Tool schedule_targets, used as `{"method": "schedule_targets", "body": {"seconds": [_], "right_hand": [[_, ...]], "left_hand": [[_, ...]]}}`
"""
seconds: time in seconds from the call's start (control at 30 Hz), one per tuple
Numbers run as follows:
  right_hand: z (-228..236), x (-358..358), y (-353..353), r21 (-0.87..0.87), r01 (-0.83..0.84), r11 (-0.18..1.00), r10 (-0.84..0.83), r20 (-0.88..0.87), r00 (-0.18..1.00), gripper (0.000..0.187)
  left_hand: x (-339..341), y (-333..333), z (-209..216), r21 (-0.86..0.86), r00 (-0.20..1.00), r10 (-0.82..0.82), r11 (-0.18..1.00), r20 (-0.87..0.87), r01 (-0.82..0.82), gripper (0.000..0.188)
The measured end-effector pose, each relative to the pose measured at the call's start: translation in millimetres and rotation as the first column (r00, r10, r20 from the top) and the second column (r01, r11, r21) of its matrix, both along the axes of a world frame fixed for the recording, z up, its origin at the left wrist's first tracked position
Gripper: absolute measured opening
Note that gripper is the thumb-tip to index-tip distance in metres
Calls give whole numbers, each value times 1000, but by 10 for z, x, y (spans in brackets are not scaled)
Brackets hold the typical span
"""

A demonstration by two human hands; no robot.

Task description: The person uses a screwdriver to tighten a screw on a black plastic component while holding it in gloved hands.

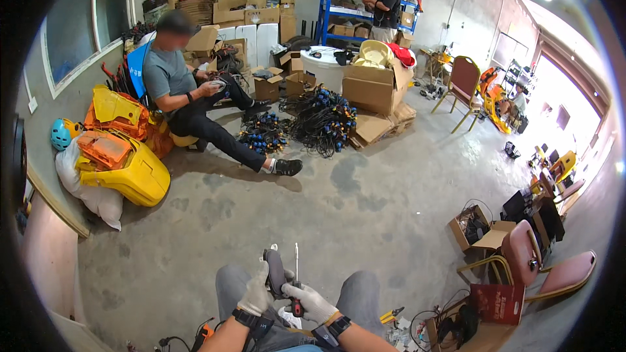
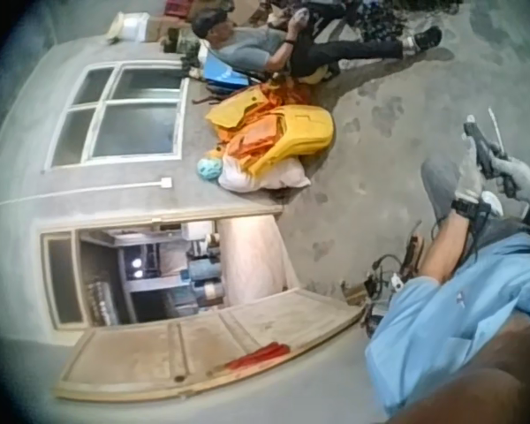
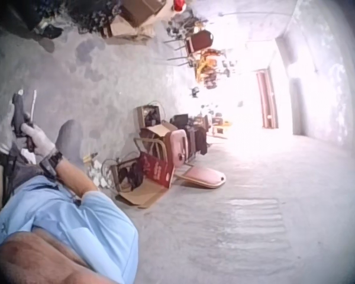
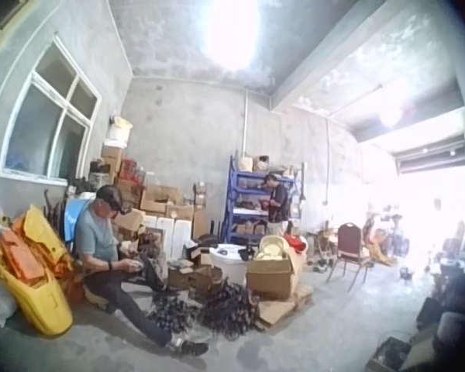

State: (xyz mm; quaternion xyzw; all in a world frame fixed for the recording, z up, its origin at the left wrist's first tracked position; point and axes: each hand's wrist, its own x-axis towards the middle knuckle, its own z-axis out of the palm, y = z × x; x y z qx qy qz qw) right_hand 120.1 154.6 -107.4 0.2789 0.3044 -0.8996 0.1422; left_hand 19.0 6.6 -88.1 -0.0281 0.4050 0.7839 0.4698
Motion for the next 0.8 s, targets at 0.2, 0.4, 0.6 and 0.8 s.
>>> {"method": "schedule_targets", "body": {"seconds": [0.2, 0.4, 0.6, 0.8], "right_hand": [[-422, 121, 195, 192, -76, 978, 51, 132, 990, 32], [-581, 331, 579, 627, -207, 751, 281, -19, 960, 29], [-577, 412, 663, 531, -154, 833, 159, 38, 987, 29], [-678, 399, 618, 300, 8, 954, -67, 186, 980, 30]], "left_hand": [[-174, -71, -607, 18, 998, 70, 997, 5, -70, 64], [-252, -240, -698, -159, 997, 71, 984, -44, -77, 60], [-273, -214, -974, -246, 995, -94, 965, -18, 87, 52], [-263, -261, -996, -262, 995, -84, 962, -45, 69, 54]]}}
